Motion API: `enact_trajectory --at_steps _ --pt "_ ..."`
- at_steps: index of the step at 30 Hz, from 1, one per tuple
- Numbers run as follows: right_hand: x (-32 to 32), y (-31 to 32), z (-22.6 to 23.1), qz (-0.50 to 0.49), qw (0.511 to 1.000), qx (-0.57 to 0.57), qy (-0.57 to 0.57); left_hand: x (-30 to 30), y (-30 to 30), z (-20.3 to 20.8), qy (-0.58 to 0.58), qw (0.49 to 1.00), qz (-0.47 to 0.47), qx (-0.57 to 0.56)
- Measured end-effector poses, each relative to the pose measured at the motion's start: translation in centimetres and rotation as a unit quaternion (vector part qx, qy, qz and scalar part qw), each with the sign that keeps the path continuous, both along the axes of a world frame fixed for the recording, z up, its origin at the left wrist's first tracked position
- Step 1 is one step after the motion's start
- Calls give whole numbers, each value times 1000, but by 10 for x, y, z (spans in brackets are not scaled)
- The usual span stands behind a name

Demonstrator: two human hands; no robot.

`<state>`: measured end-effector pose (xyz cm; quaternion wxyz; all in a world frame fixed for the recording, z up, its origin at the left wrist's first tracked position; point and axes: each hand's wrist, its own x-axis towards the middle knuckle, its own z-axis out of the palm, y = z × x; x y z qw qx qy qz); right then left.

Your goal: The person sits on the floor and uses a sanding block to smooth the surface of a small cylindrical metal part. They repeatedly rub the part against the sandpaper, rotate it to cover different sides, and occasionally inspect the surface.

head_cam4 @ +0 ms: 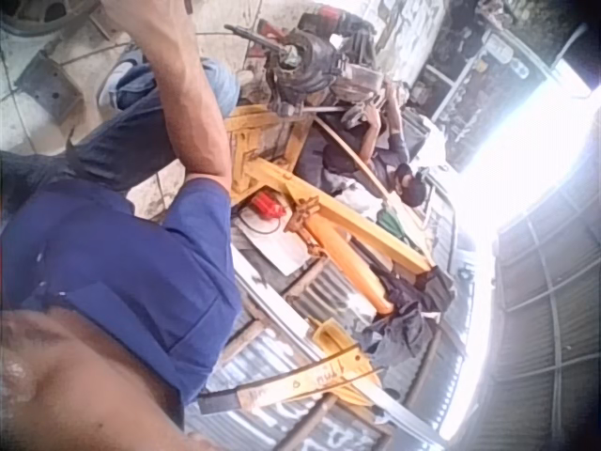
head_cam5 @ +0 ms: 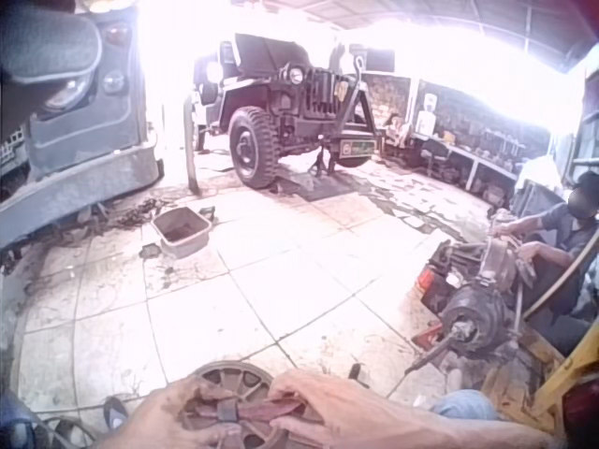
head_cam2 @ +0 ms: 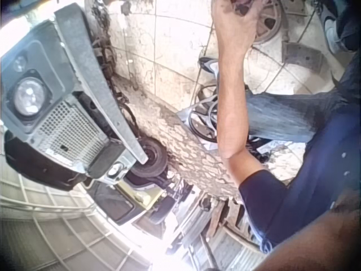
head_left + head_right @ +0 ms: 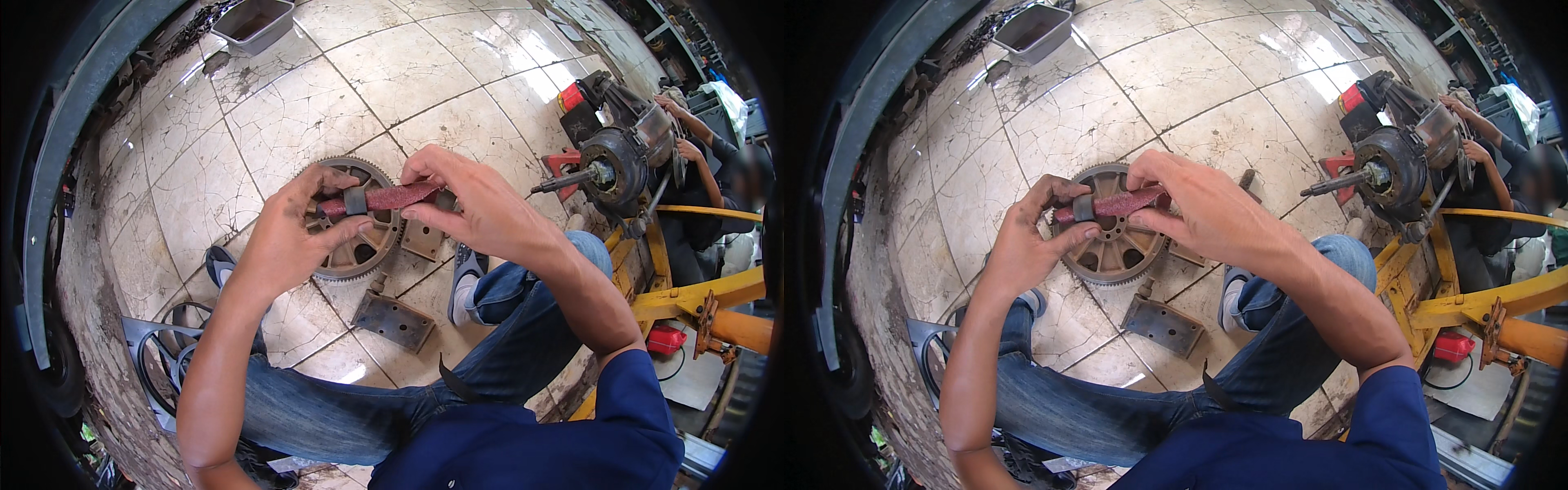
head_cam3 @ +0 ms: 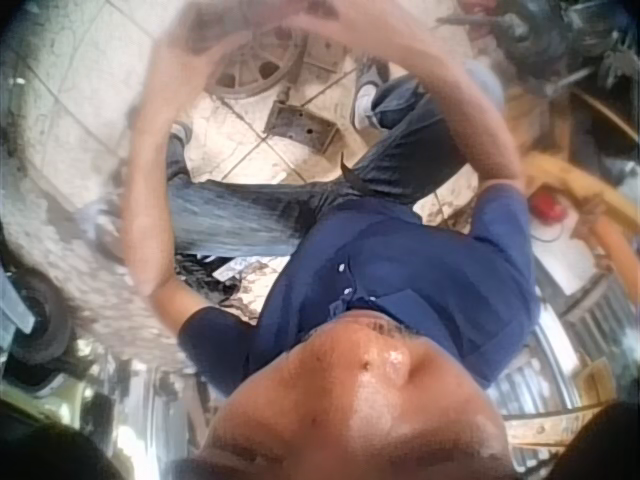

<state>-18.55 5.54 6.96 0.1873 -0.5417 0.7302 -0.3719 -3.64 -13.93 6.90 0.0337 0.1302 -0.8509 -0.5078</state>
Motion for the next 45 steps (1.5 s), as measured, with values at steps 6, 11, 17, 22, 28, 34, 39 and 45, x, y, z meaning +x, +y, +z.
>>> enact_trajectory --at_steps 6,11,17,22,28,34,39,45 --pt "0 0 3 -28 998 47 -27 0 1 1 -5 1000 5 6" --pt "4 -2 11 -37 997 22 -67 1 0 0 -4 1000 10 14" --pt "-1 -1 5 -20 999 26 -23 -1 2 3 -20 999 16 26" --pt "2 -3 6 -51 996 25 -68 0 1 -1 -4 1000 9 13" --pt "2 -5 0 -56 995 -80 -21 -2 4 0 -31 999 10 9" --pt "1 -4 4 -47 998 -48 7 -1 -1 -2 -49 999 -11 4" --pt "3 -2 12 -71 997 -27 -27 -1 -5 -1 -56 998 -15 22" --pt "-2 0 23 -53 997 -44 -18 -5 1 -1 -38 991 17 127"
